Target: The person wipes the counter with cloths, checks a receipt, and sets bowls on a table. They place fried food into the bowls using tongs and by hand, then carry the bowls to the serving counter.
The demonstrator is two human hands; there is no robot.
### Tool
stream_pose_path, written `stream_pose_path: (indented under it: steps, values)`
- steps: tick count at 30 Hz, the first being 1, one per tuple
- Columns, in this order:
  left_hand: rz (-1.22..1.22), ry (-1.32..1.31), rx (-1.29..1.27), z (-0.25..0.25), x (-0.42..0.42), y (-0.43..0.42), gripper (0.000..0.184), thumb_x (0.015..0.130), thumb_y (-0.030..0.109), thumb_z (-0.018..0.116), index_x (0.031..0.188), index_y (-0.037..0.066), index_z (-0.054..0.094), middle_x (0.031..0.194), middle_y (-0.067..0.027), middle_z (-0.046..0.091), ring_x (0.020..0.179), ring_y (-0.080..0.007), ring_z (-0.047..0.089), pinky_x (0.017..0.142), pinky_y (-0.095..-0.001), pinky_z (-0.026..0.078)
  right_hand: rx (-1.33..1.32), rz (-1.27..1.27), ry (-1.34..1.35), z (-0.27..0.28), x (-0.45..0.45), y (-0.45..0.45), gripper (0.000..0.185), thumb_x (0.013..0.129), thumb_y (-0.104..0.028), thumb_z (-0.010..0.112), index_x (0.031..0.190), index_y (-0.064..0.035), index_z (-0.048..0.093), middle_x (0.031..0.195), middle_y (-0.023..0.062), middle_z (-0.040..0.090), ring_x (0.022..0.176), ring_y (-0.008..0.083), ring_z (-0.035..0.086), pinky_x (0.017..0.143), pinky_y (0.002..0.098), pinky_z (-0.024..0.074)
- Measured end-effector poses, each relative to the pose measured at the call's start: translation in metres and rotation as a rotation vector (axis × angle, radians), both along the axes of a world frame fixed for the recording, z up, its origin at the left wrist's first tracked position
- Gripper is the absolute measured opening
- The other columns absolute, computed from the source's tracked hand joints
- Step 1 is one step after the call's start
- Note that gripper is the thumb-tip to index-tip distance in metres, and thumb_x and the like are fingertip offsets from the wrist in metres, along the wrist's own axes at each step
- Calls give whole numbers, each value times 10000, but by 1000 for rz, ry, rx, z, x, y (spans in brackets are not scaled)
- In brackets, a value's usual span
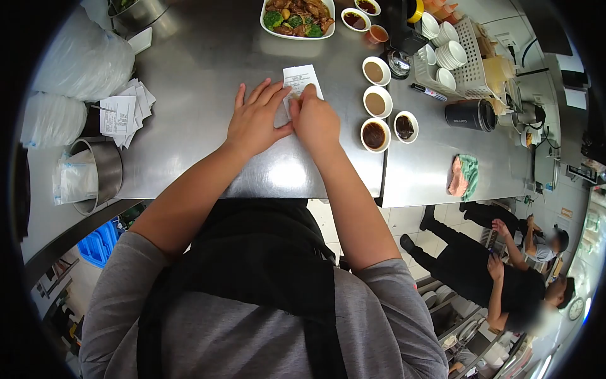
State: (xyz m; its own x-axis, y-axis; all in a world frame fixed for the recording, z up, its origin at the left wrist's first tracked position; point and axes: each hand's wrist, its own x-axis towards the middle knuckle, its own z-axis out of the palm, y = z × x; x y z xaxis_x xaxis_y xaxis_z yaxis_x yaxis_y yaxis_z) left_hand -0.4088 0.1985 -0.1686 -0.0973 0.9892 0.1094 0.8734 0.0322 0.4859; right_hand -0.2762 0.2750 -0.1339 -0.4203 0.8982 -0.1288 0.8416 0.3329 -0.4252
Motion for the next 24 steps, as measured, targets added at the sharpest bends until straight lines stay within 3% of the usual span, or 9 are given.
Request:
stream_pose_path:
  steps: [6,9,11,12,16,18,19,22,24]
  values:
    - [1,11,-4,2,1,0,720,824,441,715,1438,158,470,1492,-27,450,1442,-220,327,1194,-569,139,104,-21,-166,10,10,17,254,916,-257,628,978,-30,533,794,203,697,737,377,698,645,479,546]
    - [2,6,1,2,1,0,719,826,444,711,1436,148,473,1487,-31,456,1442,-224,326,1192,-568,142,124,-44,2,36,7,14,264,914,-252,644,951,-16,531,772,221,686,724,376,695,625,457,534]
    - [4,3,5,1,1,-1,716,827,444,710,1433,143,475,1483,-36,460,1439,-229,331,1191,-568,143,-97,-65,300,60,15,4,235,916,-226,647,937,-21,534,743,188,677,665,352,675,589,432,500]
    - [4,3,9,1,1,0,713,828,444,708,1430,139,477,1478,-40,464,1437,-234,335,1190,-568,143,-203,31,243,69,28,-5,138,938,-152,624,936,-54,527,705,94,622,607,181,590,591,342,472]
    - [-16,21,-6,7,0,-1,713,829,427,708,1430,129,467,1498,-24,435,1427,-242,352,1185,-582,141,-547,393,36,90,117,-53,118,919,-183,651,972,-88,606,699,105,616,628,209,586,611,350,454]
    - [-25,8,11,6,0,0,736,823,424,716,1444,129,454,1511,-22,423,1429,-249,349,1185,-591,132,-566,-2,-287,130,157,-59,274,895,-312,712,970,-63,624,748,130,673,667,247,643,655,360,492]
    - [-50,-12,33,10,-1,0,747,820,423,721,1449,128,448,1512,-24,424,1430,-255,350,1186,-591,133,-498,-203,-226,115,206,-62,308,887,-342,704,988,-61,622,853,205,686,837,367,672,747,433,513]
    - [-112,-104,141,7,-4,-4,779,805,409,742,1460,121,434,1503,-47,441,1427,-285,353,1180,-586,176,-79,-524,-343,103,276,-57,291,880,-270,679,1027,-36,589,887,219,693,882,418,653,761,473,512]
    - [-113,-421,294,-6,-14,-2,671,801,235,764,1398,75,504,1459,-146,475,1350,-330,454,1123,-462,358,75,-508,-58,59,315,-40,493,820,-166,730,1250,-77,508,955,242,670,928,418,645,799,480,514]
